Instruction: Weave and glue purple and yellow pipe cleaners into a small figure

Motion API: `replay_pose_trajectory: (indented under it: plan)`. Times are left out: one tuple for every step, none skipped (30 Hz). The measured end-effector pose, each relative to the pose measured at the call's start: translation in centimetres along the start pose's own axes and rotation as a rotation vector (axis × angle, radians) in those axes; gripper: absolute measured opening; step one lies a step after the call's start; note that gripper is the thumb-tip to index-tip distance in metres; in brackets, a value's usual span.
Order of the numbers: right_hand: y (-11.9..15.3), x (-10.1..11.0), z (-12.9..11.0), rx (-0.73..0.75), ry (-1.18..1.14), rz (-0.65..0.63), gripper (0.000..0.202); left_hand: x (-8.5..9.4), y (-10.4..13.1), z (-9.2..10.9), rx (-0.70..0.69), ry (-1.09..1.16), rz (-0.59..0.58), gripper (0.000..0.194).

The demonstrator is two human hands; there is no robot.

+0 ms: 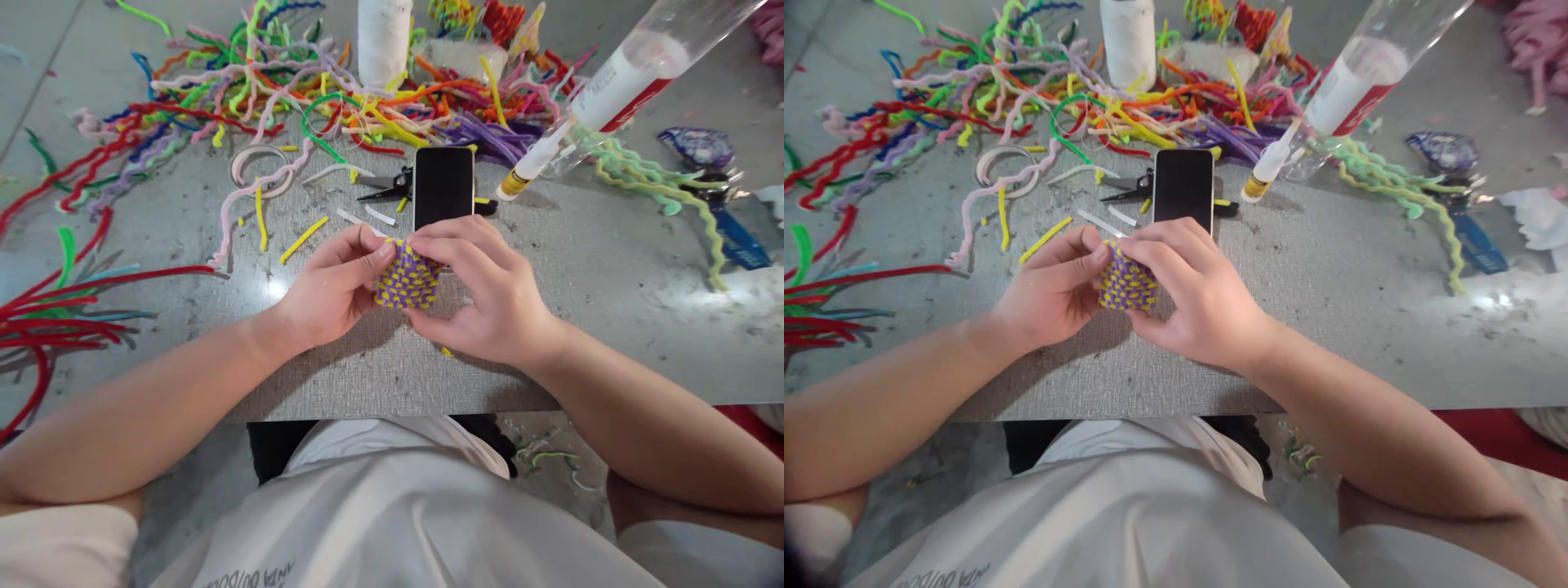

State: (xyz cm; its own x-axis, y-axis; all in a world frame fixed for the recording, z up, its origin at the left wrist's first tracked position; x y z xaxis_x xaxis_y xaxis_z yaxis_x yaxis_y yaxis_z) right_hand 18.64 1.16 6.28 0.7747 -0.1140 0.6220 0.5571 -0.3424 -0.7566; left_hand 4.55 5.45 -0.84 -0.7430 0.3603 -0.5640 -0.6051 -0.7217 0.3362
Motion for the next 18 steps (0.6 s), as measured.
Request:
replay_pose_trajectory:
  plan:
    - [0.0,0.0,-0.1,0.002,0.005,0.006,0.055,0.0,0.0,0.0,0.002,0.007,0.002,0.032]
    - [0.0,0.0,-0.1,0.003,0.009,0.009,0.055,0.0,0.1,0.0,0.004,0.012,0.003,0.033]
    - [0.0,0.0,-0.1,0.005,0.012,0.011,0.054,-0.1,0.1,0.0,0.005,0.014,0.003,0.034]
    - [-0.1,0.0,-0.2,0.009,0.013,0.011,0.054,-0.1,0.1,0.1,0.004,0.015,0.001,0.035]
    - [-0.1,0.0,-0.1,0.012,0.012,0.008,0.054,-0.1,0.1,0.1,0.001,0.013,-0.001,0.035]
    - [-0.1,0.0,-0.1,0.011,0.009,0.002,0.053,0.0,0.1,0.2,-0.006,0.006,-0.003,0.035]
    - [0.0,0.0,0.0,0.010,0.006,-0.005,0.053,0.0,0.1,0.2,-0.017,-0.007,0.000,0.034]
    - [0.0,0.0,0.2,0.006,0.000,-0.014,0.054,0.2,0.1,0.3,-0.031,-0.024,0.007,0.033]
    - [0.0,0.0,0.3,-0.007,-0.011,-0.027,0.055,0.4,0.1,0.4,-0.045,-0.042,0.018,0.032]
    - [0.1,0.0,0.6,-0.029,-0.030,-0.041,0.057,0.6,0.0,0.6,-0.060,-0.056,0.032,0.030]
    - [0.2,-0.1,0.9,-0.057,-0.056,-0.051,0.062,0.9,0.0,0.7,-0.072,-0.059,0.046,0.028]
    - [0.3,-0.1,1.2,-0.091,-0.085,-0.053,0.068,1.1,-0.1,0.7,-0.079,-0.050,0.057,0.027]
    - [0.4,-0.1,1.5,-0.129,-0.116,-0.043,0.072,1.4,-0.2,0.7,-0.080,-0.032,0.063,0.026]
    - [0.6,-0.1,1.9,-0.172,-0.142,-0.020,0.074,1.6,-0.3,0.7,-0.079,-0.013,0.065,0.026]
    - [0.8,0.0,2.3,-0.215,-0.163,0.013,0.071,1.7,-0.4,0.7,-0.082,0.004,0.064,0.026]
    - [1.0,0.0,2.7,-0.261,-0.176,0.047,0.064,1.7,-0.5,0.8,-0.087,0.013,0.063,0.027]
    - [1.2,0.0,3.1,-0.306,-0.187,0.072,0.053,1.7,-0.5,0.8,-0.097,0.014,0.061,0.028]
    - [1.4,0.0,3.5,-0.344,-0.197,0.088,0.042,1.7,-0.5,0.9,-0.110,0.006,0.060,0.029]
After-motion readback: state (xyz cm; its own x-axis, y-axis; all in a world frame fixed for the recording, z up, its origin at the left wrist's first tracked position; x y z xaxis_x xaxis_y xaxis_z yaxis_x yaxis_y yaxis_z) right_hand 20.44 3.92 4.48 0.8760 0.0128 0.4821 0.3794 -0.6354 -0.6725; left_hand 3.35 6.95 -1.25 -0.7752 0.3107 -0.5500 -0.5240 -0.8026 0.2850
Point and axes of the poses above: each hand's wrist, its own y-axis away from the middle knuckle, its own x-axis out of the back of the hand, z = x × y, the point moved 8 cm from there along -y, towards the middle knuckle, and after that the axes turned 15 degrees about x, right-handed, at the moved point
